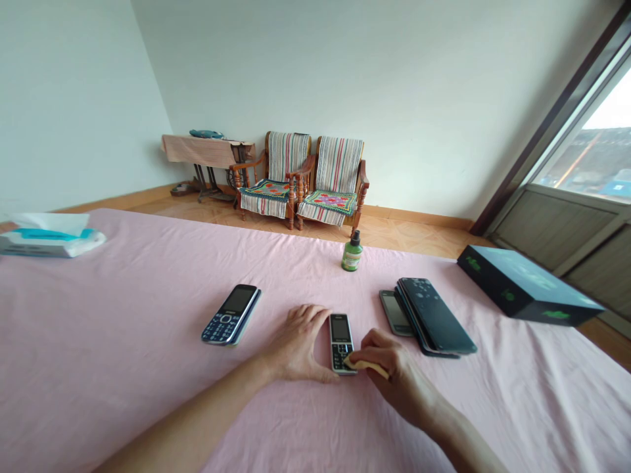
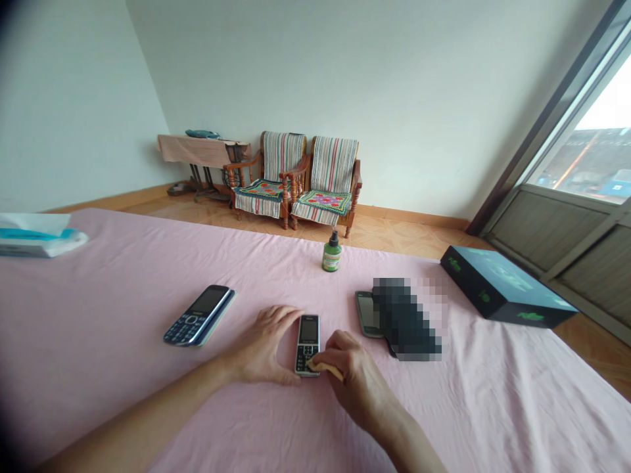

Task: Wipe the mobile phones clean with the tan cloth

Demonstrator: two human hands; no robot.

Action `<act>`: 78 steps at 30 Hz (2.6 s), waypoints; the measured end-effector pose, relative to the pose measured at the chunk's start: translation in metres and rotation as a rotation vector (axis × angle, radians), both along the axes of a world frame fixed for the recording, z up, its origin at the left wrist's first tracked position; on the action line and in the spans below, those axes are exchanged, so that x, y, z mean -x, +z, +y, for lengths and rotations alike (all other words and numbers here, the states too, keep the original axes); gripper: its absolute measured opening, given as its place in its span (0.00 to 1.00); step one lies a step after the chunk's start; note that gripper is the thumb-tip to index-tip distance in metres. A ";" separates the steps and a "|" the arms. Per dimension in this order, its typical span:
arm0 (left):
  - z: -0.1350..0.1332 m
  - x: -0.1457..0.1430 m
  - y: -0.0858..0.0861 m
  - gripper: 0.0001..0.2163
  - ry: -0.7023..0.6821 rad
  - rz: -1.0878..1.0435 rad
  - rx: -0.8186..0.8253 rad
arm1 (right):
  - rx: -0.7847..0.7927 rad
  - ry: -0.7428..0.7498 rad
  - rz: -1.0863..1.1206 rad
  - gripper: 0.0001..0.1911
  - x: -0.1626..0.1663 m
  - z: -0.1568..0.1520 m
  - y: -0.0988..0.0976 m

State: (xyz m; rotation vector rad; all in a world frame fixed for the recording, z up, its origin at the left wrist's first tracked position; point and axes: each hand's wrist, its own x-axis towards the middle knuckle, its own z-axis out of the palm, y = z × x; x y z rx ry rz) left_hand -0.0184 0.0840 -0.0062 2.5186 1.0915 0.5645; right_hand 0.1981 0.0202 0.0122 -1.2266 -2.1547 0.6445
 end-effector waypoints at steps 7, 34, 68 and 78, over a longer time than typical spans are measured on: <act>0.000 0.000 0.001 0.45 0.007 0.008 0.004 | -0.020 0.069 -0.123 0.15 0.006 -0.009 0.014; -0.002 -0.002 0.004 0.44 0.012 0.010 -0.004 | -0.072 -0.040 -0.215 0.16 0.023 -0.013 0.005; -0.002 0.001 0.007 0.45 -0.004 -0.009 0.006 | -0.037 -0.241 -0.036 0.11 0.010 -0.014 0.000; -0.002 0.001 0.007 0.44 0.013 -0.011 0.019 | 0.005 -0.177 -0.016 0.12 0.018 -0.014 -0.009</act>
